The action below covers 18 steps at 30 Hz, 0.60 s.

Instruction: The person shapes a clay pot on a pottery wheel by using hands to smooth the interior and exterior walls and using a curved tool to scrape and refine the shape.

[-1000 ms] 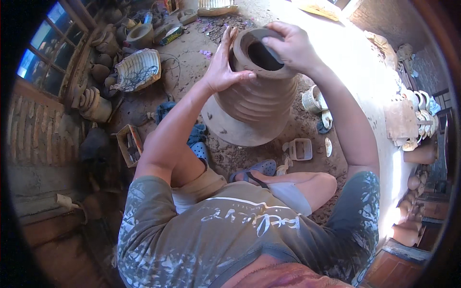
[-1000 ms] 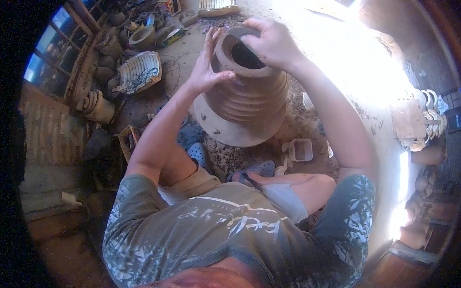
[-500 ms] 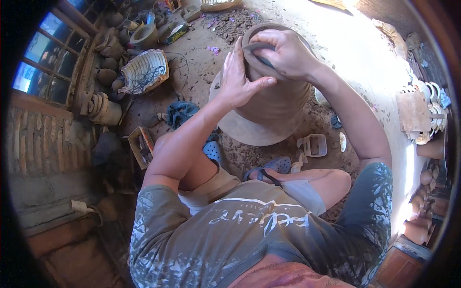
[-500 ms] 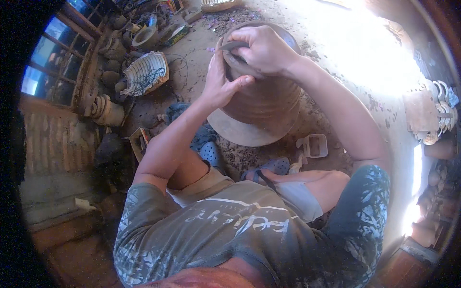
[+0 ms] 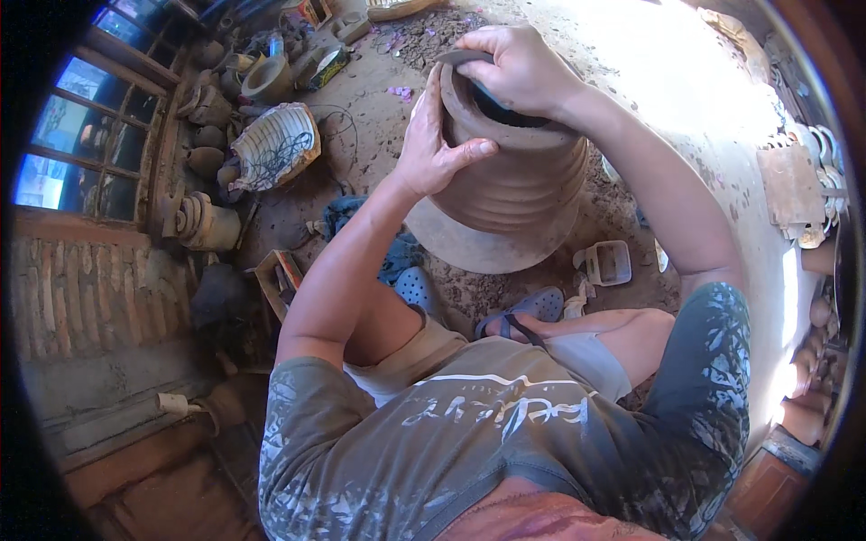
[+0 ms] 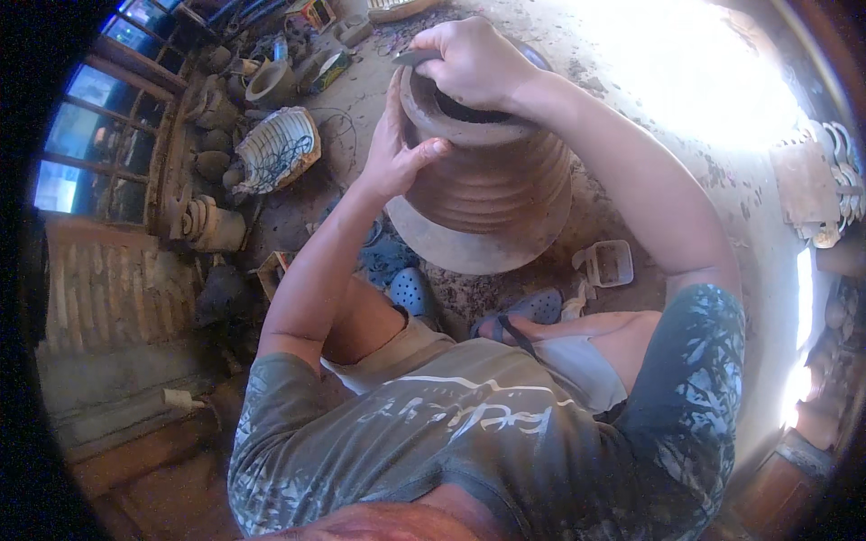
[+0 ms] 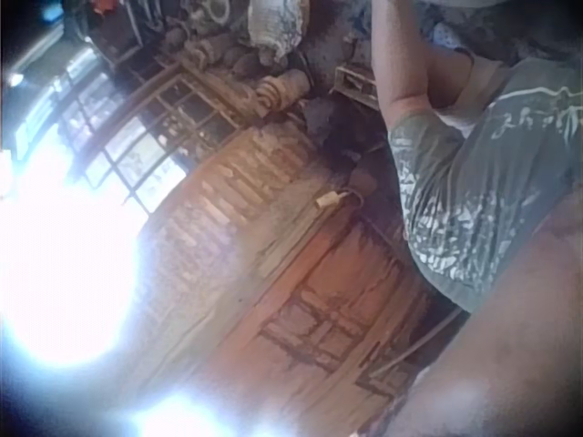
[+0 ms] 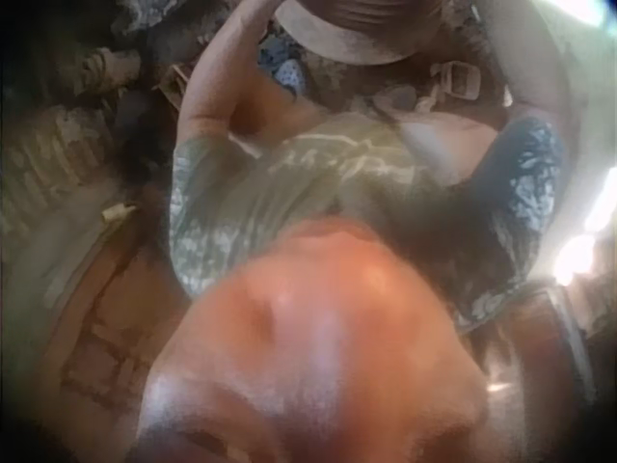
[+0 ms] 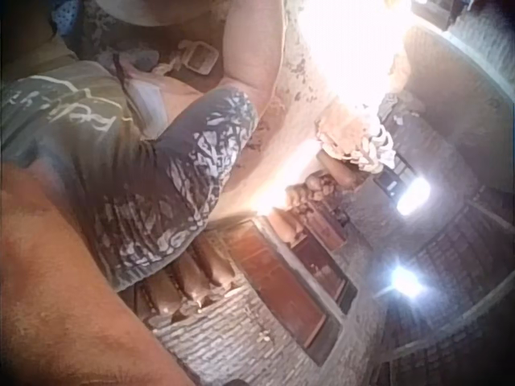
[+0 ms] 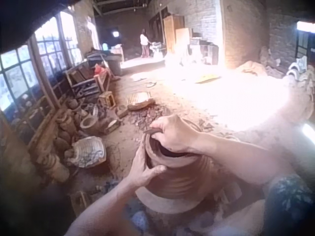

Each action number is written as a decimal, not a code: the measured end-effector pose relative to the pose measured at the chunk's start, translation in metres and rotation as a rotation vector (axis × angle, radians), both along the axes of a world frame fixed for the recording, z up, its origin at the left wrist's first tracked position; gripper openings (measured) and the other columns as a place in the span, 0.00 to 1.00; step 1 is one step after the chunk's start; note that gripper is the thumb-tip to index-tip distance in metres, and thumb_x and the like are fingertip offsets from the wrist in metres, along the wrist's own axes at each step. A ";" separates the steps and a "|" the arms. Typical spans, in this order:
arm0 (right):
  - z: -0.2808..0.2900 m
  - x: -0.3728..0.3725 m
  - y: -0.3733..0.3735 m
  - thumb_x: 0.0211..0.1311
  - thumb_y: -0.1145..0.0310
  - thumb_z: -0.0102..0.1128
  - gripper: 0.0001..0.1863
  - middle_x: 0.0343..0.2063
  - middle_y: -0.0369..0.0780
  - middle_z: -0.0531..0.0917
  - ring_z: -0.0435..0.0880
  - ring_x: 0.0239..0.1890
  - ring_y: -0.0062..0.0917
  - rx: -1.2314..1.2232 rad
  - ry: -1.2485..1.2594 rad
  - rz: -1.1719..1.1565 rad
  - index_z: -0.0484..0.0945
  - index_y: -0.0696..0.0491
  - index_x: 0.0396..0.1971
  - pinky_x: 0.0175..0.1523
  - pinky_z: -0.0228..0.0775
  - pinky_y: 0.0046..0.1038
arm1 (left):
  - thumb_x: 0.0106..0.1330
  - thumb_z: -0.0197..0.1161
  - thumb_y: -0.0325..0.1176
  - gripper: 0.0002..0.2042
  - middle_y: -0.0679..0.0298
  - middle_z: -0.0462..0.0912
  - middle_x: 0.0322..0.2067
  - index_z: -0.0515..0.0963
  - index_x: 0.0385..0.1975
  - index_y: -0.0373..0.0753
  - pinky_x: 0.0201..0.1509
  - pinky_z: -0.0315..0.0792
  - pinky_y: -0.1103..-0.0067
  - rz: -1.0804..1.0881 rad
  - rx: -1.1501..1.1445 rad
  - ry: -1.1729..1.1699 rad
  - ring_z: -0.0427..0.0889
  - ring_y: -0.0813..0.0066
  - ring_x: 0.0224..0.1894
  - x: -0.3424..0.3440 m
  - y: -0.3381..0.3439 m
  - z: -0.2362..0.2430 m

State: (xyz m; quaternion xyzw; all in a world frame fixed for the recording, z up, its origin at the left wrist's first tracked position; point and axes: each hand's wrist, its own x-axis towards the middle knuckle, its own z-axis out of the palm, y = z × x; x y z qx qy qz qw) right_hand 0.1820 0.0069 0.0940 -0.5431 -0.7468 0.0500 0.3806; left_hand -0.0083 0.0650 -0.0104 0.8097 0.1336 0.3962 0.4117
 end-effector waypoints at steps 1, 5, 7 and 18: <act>0.001 -0.001 -0.004 0.64 0.72 0.67 0.14 0.38 0.47 0.90 0.90 0.40 0.32 -0.019 0.000 0.062 0.87 0.59 0.48 0.50 0.81 0.33 | 0.52 0.76 0.70 0.69 0.38 0.66 0.72 0.44 0.80 0.25 0.79 0.59 0.59 -0.001 -0.004 0.016 0.66 0.43 0.75 -0.001 0.000 0.001; 0.009 0.009 -0.022 0.62 0.76 0.68 0.10 0.36 0.45 0.89 0.88 0.38 0.32 -0.033 -0.104 0.287 0.88 0.59 0.43 0.48 0.80 0.33 | 0.52 0.76 0.71 0.69 0.39 0.66 0.72 0.43 0.80 0.27 0.79 0.59 0.59 -0.010 0.005 -0.022 0.66 0.43 0.75 0.000 0.001 -0.002; 0.025 0.020 -0.033 0.61 0.77 0.69 0.08 0.35 0.43 0.88 0.88 0.38 0.31 -0.189 -0.080 0.400 0.88 0.59 0.40 0.48 0.79 0.32 | 0.52 0.75 0.72 0.70 0.40 0.66 0.72 0.43 0.80 0.27 0.79 0.59 0.59 -0.020 -0.024 -0.033 0.66 0.43 0.75 0.000 -0.001 -0.002; 0.077 -0.001 -0.111 0.71 0.60 0.72 0.13 0.29 0.30 0.85 0.79 0.24 0.10 -0.455 0.328 0.020 0.85 0.53 0.46 0.29 0.70 0.15 | 0.50 0.72 0.76 0.71 0.38 0.67 0.72 0.43 0.80 0.26 0.78 0.59 0.57 0.076 0.062 0.002 0.66 0.41 0.75 0.001 -0.002 -0.002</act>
